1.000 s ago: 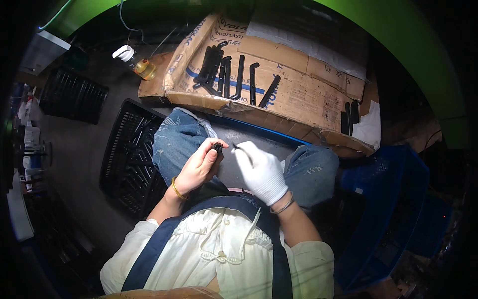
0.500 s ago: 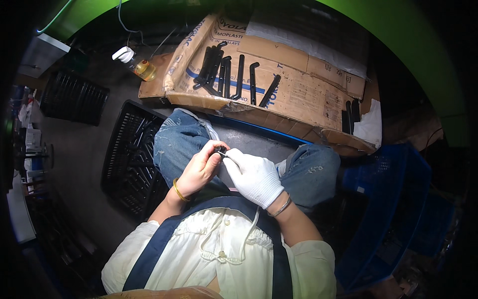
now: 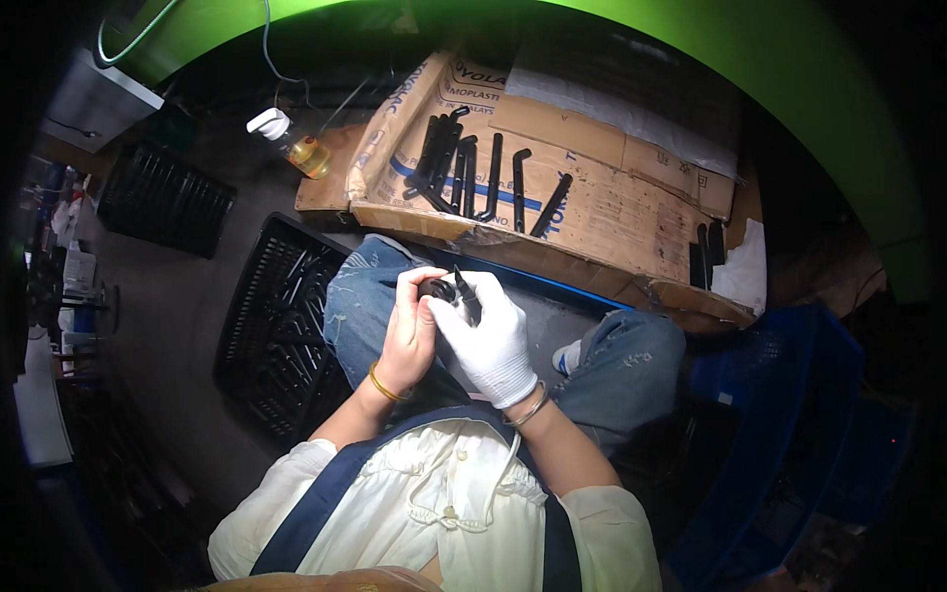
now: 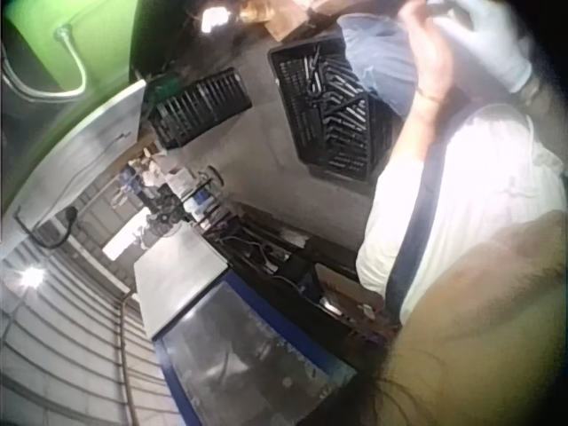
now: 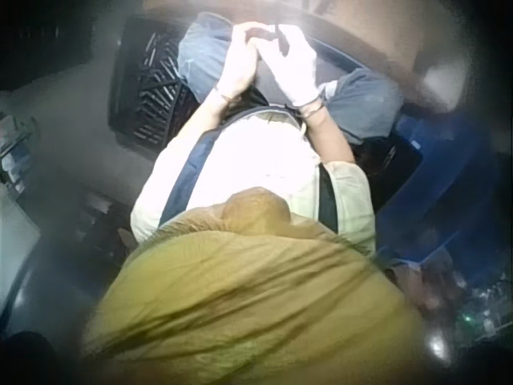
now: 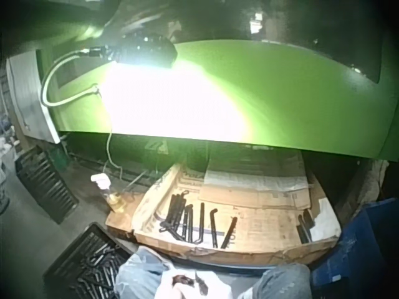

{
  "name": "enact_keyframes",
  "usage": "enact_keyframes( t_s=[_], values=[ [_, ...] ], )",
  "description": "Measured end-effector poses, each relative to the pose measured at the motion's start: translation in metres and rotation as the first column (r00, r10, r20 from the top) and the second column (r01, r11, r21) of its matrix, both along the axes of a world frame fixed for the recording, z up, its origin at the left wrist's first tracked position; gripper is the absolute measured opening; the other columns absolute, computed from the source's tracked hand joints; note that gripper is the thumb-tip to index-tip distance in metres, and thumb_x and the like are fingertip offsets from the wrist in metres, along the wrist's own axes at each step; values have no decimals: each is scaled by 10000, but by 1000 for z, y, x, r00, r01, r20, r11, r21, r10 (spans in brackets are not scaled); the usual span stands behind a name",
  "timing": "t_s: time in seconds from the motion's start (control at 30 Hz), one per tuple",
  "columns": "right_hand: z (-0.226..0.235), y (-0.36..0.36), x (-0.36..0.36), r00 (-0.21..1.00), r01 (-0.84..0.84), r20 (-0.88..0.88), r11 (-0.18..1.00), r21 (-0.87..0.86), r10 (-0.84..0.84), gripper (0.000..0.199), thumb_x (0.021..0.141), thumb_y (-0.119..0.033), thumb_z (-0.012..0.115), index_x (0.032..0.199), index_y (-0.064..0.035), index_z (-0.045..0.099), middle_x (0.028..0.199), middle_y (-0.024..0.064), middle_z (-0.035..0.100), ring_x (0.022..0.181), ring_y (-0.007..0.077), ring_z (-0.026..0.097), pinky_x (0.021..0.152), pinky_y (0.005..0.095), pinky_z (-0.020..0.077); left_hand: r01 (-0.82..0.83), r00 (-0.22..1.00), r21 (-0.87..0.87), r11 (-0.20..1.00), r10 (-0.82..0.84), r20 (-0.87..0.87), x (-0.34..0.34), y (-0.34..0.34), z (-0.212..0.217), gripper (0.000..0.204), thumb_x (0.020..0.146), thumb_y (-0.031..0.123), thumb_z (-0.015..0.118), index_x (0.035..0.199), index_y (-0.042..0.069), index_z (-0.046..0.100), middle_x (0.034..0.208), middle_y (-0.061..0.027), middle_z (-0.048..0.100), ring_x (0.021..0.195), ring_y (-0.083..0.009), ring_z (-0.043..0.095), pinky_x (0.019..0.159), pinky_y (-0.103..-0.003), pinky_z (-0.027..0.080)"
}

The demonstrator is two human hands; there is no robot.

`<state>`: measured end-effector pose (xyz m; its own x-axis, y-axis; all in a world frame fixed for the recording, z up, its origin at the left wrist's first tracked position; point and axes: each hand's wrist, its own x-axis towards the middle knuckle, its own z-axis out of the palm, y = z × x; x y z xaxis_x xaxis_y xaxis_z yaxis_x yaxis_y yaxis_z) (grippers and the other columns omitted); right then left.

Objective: Inspecting and organizing black plastic components next to an injection molding machine.

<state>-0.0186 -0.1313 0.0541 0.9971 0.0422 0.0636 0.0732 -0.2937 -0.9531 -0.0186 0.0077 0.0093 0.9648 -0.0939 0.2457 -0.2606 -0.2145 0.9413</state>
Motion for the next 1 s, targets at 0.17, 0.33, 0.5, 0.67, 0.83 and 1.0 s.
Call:
enact_keyframes(
  t_s=[0.17,0.33,0.5,0.67,0.83,1.0],
  values=[
    [-8,1,15,964,-252,102,966,63,245,223,873,-95,665,1082,-17,650,897,60,649,737,87,580,686,249,490,91,920,-500,861,-265,-289,-11,20,-14,389,1033,264,407,1329,12,395,1238,-78,518,1133,-153,491,1026,-295,330],
    [2,6,18,831,-536,-118,839,91,543,261,892,-164,641,1123,-43,625,968,150,682,864,279,682,778,319,528,51,829,-733,679,-438,-348,-22,37,-12,534,997,364,416,1347,-38,453,1203,-114,580,1089,-184,538,954,-295,388],
    [-22,13,-2,880,-287,283,902,-324,381,201,930,-156,569,1079,-21,589,910,161,666,759,299,657,677,361,527,116,967,-599,793,-227,-113,-14,49,-34,389,950,420,512,924,33,525,838,-45,529,747,-100,443,679,-237,361],
    [-2,27,-17,924,-369,24,906,-207,382,158,942,-136,537,1040,-36,610,872,183,657,734,355,652,635,393,524,70,995,-594,801,-95,-11,-15,44,-42,363,929,394,570,884,43,488,833,-63,525,762,-130,457,705,-257,377],
    [9,28,-15,916,-396,-21,893,-214,401,155,932,-129,545,1041,-40,610,880,168,652,723,345,652,625,390,523,56,998,-510,858,-45,34,-15,44,-43,377,921,401,579,885,38,487,832,-72,525,766,-146,469,721,-274,394],
    [11,26,-16,907,-420,-73,890,-177,414,150,946,-104,528,1048,-15,592,870,210,629,756,383,645,647,389,505,55,998,-455,889,-37,50,-14,45,-41,390,916,412,584,884,34,492,837,-74,526,764,-150,474,715,-279,400]
  ],
)
